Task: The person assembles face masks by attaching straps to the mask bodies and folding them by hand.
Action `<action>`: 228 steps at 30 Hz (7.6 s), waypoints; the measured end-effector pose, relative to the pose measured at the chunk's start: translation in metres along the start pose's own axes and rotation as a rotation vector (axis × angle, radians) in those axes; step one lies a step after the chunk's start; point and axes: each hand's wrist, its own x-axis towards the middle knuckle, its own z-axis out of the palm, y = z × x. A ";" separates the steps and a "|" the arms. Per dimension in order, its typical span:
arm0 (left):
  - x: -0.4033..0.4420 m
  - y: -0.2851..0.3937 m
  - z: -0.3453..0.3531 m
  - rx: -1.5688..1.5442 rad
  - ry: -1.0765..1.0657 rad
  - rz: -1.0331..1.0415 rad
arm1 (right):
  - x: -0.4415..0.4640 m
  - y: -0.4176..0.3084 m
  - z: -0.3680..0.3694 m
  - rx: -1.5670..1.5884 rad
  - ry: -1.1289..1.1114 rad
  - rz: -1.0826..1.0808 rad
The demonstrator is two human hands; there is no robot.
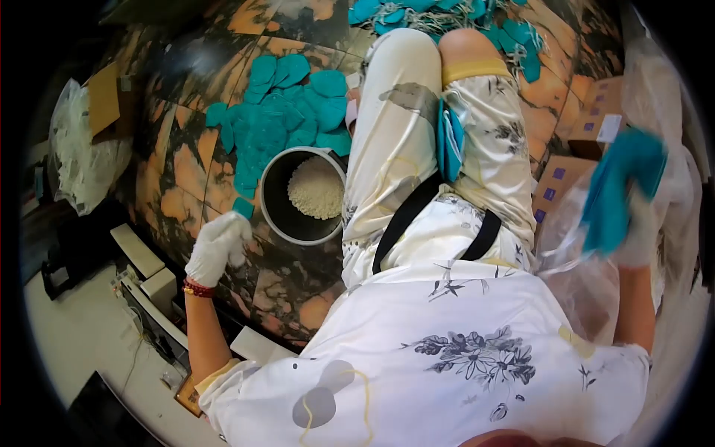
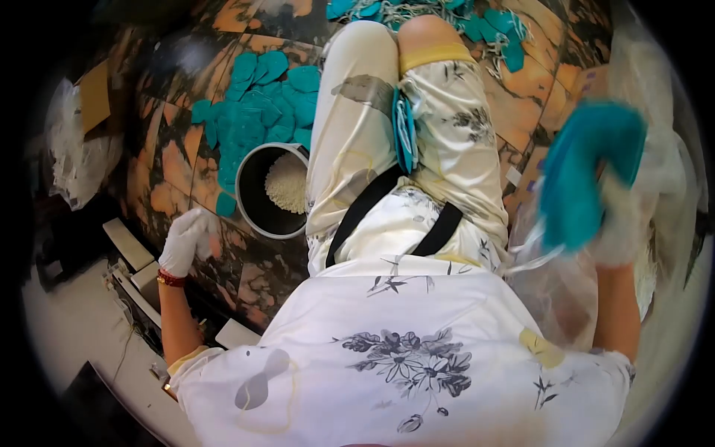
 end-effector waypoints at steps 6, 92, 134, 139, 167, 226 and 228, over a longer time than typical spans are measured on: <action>0.091 -0.057 0.088 0.102 0.033 -0.050 | 0.052 -0.009 0.028 -0.011 0.591 -0.389; 0.009 0.065 0.079 0.547 -0.205 0.880 | -0.004 -0.043 0.037 -0.035 -0.481 -0.270; 0.046 0.199 0.134 -0.359 0.033 0.668 | 0.132 -0.076 0.124 0.073 -0.040 -0.422; 0.062 0.185 0.128 0.156 0.175 1.174 | 0.138 -0.065 0.124 -0.050 -0.080 -0.615; 0.042 0.204 0.168 0.485 0.159 0.630 | 0.109 -0.056 0.110 -0.849 0.177 -0.988; 0.005 0.199 0.137 0.562 -0.137 0.800 | 0.085 -0.073 0.130 -0.040 -0.181 -0.635; 0.006 0.197 0.140 0.528 -0.131 0.814 | 0.094 -0.066 0.149 -0.048 -0.215 -0.633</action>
